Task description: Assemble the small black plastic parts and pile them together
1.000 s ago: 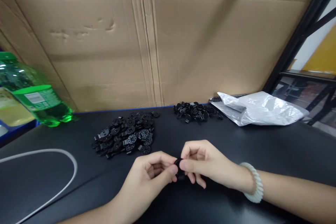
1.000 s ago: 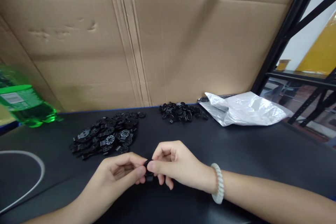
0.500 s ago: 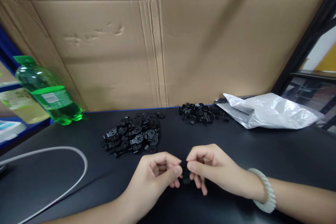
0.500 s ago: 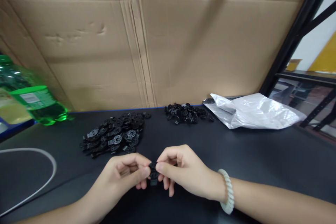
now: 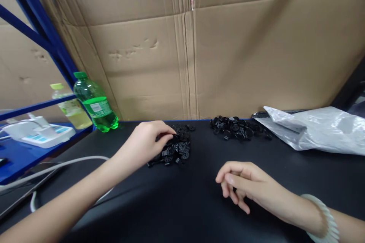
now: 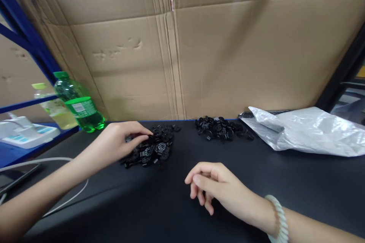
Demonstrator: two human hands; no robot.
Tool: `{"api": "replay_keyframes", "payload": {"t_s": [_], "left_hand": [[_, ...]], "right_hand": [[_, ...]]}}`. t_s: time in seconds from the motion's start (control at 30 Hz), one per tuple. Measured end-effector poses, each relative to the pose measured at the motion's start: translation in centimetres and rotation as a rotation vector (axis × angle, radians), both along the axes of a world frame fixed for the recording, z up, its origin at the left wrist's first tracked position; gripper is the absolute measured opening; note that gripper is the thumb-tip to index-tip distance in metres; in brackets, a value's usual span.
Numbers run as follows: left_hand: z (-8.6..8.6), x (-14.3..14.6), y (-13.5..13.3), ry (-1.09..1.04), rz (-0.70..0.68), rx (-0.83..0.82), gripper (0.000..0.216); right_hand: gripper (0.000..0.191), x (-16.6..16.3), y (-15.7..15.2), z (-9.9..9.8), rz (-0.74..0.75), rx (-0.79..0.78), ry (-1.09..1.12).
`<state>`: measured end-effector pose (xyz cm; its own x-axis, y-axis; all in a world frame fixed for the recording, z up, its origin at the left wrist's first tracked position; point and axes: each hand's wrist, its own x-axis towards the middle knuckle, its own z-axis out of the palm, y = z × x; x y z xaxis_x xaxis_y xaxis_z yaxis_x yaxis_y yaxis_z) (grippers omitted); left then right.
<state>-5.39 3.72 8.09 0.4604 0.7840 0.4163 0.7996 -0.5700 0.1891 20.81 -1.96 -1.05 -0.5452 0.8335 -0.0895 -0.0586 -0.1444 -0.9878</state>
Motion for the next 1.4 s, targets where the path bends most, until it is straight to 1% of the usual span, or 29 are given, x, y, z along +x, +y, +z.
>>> {"api": "replay_keyframes", "payload": {"t_s": [0.1, 0.2, 0.3, 0.37, 0.47, 0.53, 0.57, 0.6, 0.63, 0.67, 0.73, 0.77, 0.8, 0.87, 0.93, 1.0, 1.1, 1.2, 1.3, 1.4], "left_hand": [[-0.2, -1.4, 1.8, 0.101, 0.051, 0.017, 0.021], [-0.9, -1.9, 2.9, 0.114, 0.07, 0.028, 0.023], [-1.4, -1.9, 3.2, 0.095, 0.091, 0.071, 0.028], [-1.7, -1.5, 2.9, 0.065, 0.086, 0.109, 0.03], [-2.4, -0.1, 1.4, 0.013, 0.021, 0.151, 0.031], [-3.5, 1.3, -0.2, -0.023, -0.079, 0.144, 0.032], [-4.2, 2.1, -1.2, -0.037, -0.15, 0.119, 0.033], [-5.0, 2.8, -2.1, -0.082, -0.257, 0.066, 0.033], [-5.7, 3.4, -3.0, -0.119, -0.355, -0.001, 0.035], [-6.4, 3.9, -3.8, -0.141, -0.423, -0.065, 0.036], [-7.6, 4.6, -5.0, -0.159, -0.521, -0.148, 0.039], [-8.0, 4.9, -5.4, -0.169, -0.56, -0.156, 0.04], [-8.3, 5.1, -5.6, -0.179, -0.586, -0.151, 0.04], [-8.7, 5.3, -5.6, -0.199, -0.605, -0.136, 0.041], [-8.8, 5.5, -5.5, -0.207, -0.612, -0.134, 0.042], [-8.8, 5.5, -5.4, -0.22, -0.636, -0.124, 0.043], [-8.7, 5.5, -5.5, -0.252, -0.655, -0.117, 0.044], [-8.8, 5.5, -5.8, -0.291, -0.631, -0.16, 0.042], [-9.0, 5.6, -5.8, -0.37, -0.569, -0.236, 0.035], [-9.0, 5.9, -5.4, -0.499, -0.427, -0.404, 0.026]], "right_hand": [[0.026, 0.0, 0.0, -0.1, 0.011, 0.008, -0.022], [0.027, -0.1, 0.1, -0.1, 0.019, 0.021, -0.039], [0.027, 0.0, 0.2, -0.1, 0.027, 0.03, -0.055], [0.026, -0.1, 0.2, -0.2, 0.036, 0.033, -0.065], [0.025, -0.1, 0.2, -0.1, 0.043, 0.055, -0.091], [0.024, 0.2, 0.4, 0.2, 0.024, 0.107, -0.161], [0.023, 0.5, 0.7, 0.5, -0.002, 0.167, -0.23], [0.02, 0.9, 1.0, 0.7, -0.045, 0.257, -0.325], [0.017, 1.6, 1.5, 1.1, -0.103, 0.38, -0.443], [0.015, 2.3, 2.0, 1.4, -0.179, 0.523, -0.573], [0.014, 4.2, 3.3, 2.0, -0.37, 0.787, -0.826], [0.013, 5.2, 3.9, 2.4, -0.474, 0.871, -0.922], [0.014, 6.2, 4.5, 2.7, -0.568, 0.91, -0.99], [0.014, 7.8, 5.5, 3.1, -0.704, 0.907, -1.049], [0.014, 8.8, 6.2, 3.1, -0.76, 0.874, -1.056], [0.016, 9.2, 6.8, 2.8, -0.767, 0.852, -1.055], [0.021, 9.0, 7.1, 2.4, -0.749, 0.838, -1.031], [0.02, 8.6, 6.7, 2.6, -0.769, 0.862, -0.98], [0.019, 7.8, 5.7, 3.3, -0.8, 0.904, -0.906], [0.017, 6.4, 4.2, 3.2, -0.823, 0.974, -0.76]]}}
